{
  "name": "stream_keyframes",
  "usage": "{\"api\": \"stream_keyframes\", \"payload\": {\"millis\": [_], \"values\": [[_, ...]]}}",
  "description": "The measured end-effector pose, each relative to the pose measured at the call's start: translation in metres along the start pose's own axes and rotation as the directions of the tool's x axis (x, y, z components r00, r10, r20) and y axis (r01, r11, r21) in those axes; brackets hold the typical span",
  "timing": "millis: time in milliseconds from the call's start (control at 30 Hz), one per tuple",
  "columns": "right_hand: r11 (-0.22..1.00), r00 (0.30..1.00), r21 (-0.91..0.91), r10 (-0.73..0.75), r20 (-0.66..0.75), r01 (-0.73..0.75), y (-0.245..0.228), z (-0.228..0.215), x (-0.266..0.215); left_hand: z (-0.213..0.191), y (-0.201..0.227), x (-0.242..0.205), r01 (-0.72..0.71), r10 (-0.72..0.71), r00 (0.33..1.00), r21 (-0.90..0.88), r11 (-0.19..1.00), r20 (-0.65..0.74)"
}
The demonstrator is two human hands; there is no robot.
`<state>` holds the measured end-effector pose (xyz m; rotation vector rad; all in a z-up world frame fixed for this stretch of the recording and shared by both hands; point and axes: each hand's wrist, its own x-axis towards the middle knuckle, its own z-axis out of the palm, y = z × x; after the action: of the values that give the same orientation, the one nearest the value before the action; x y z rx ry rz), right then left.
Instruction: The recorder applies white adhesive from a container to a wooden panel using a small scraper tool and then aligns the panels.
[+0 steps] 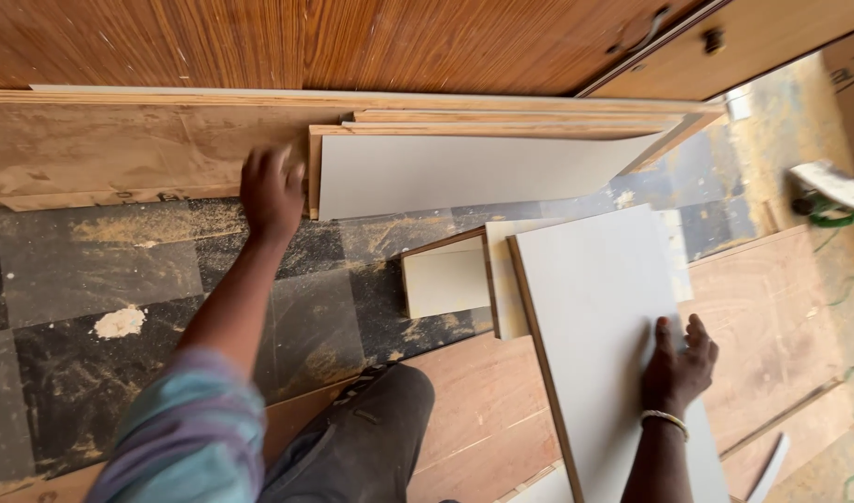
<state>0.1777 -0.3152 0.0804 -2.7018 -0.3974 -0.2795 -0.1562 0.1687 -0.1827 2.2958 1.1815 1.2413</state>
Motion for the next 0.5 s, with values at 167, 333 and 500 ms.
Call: {"api": "stream_keyframes", "payload": {"millis": [167,333,500], "values": [[0.993,0.984,-0.04,-0.118,-0.135,0.114,-0.005,-0.021,-0.011,-0.091,0.015,-0.121,0.429,-0.335,0.811,-0.097,0.898,0.479],[0.837,0.988,0.525,-0.151,-0.043,0.151,-0.079,-0.077,-0.135,-0.17,0.077,-0.192,0.888,-0.542,0.438,-0.252,0.384,0.717],[0.564,0.909,0.821,-0.292,0.297,-0.086,-0.061,0.0,-0.369,-0.182,0.169,-0.201,0.854,-0.093,-0.038,-0.015,-0.519,0.995]]}}
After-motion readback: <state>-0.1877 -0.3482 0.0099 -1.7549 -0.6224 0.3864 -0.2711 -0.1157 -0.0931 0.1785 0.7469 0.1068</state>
